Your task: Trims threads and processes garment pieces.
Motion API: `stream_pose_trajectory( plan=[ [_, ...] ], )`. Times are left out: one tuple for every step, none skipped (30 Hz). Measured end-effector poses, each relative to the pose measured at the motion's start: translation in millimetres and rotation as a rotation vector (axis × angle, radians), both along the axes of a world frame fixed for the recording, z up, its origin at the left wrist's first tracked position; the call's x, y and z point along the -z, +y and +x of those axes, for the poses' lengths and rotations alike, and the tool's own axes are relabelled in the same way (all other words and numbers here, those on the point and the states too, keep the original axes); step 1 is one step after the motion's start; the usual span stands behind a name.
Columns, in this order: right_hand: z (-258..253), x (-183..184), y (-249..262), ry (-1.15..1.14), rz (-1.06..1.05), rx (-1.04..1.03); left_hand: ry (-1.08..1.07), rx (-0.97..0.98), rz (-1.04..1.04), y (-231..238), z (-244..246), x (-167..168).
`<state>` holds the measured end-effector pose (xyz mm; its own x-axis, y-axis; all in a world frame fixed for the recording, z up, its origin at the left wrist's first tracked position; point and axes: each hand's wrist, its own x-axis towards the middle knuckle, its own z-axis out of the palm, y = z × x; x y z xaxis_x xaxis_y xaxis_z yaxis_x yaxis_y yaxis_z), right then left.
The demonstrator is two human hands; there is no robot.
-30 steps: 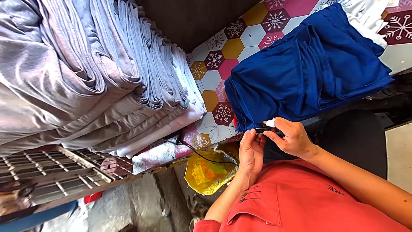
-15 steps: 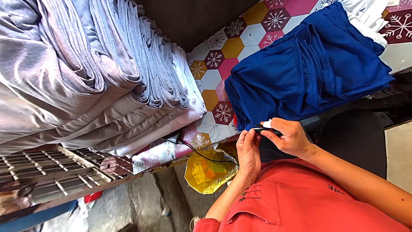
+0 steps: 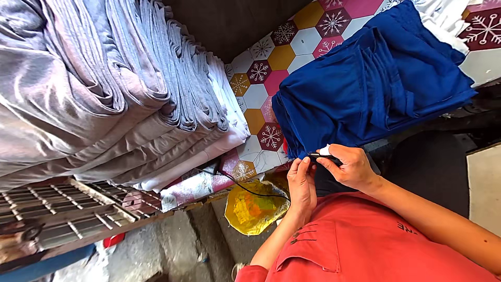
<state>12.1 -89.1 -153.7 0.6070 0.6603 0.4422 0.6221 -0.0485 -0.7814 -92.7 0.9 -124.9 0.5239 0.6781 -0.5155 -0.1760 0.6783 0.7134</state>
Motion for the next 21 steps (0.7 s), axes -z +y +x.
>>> stream_pose_trajectory(
  plan=[
    [-1, 1, 0, -0.004, -0.001, 0.001, -0.001, 0.000, -0.007, 0, 0, 0],
    [-1, 1, 0, -0.008, -0.001, -0.002, 0.000, -0.001, -0.018, 0, 0, 1],
    [-1, 2, 0, -0.012, 0.000, -0.004, 0.003, -0.003, -0.037, 1, 0, 1],
    [-1, 3, 0, -0.010, 0.001, -0.007, 0.006, -0.004, -0.064, 1, 0, 0],
    [-1, 4, 0, 0.001, -0.005, -0.010, 0.008, -0.007, -0.091, 0, 0, 0],
    [-1, 5, -1, 0.021, -0.017, -0.017, 0.007, -0.006, -0.113, 0, 0, 0],
    [-1, 5, -2, 0.047, -0.030, -0.024, 0.004, -0.002, -0.127, 1, 0, 1],
    [-1, 5, -2, 0.078, -0.044, -0.029, -0.004, 0.006, -0.132, 1, -1, 1],
    [-1, 4, -2, 0.123, -0.059, -0.030, -0.013, 0.012, -0.132, 1, -1, 2],
    [-2, 1, -1, 0.165, -0.070, -0.028, -0.019, 0.014, -0.126, 1, -2, 2],
    [-3, -2, 2, 0.195, -0.079, -0.023, -0.021, 0.012, -0.115, 1, -2, 2],
    [-3, -4, 6, 0.215, -0.085, -0.021, -0.019, 0.007, -0.100, 2, -2, 2],
    [-4, -5, 10, 0.232, -0.088, -0.029, -0.012, 0.003, -0.087, 2, -1, 2],
    [-5, -7, 12, 0.246, -0.096, -0.044, -0.005, 0.002, -0.078, 3, -1, 2],
    [-5, -9, 13, 0.249, -0.114, -0.054, -0.001, 0.000, -0.077, 5, -1, 1],
    [-6, -13, 11, 0.230, -0.152, -0.052, -0.001, -0.008, -0.083, 6, 0, 1],
    [-6, -17, 9, 0.174, -0.195, -0.040, -0.007, -0.015, -0.089, 8, 0, -1],
    [-5, -19, 5, 0.097, -0.221, -0.022, -0.015, -0.023, -0.089, 9, -1, -2],
    [-3, -21, 1, 0.037, -0.225, -0.007, -0.022, -0.032, -0.084, 10, -2, -2],
    [0, -20, -2, 0.003, -0.206, -0.001, -0.024, -0.039, -0.075, 10, -3, -2],
    [3, -17, -4, -0.022, -0.174, 0.000, -0.026, -0.040, -0.067, 10, -4, -3]
  ],
)
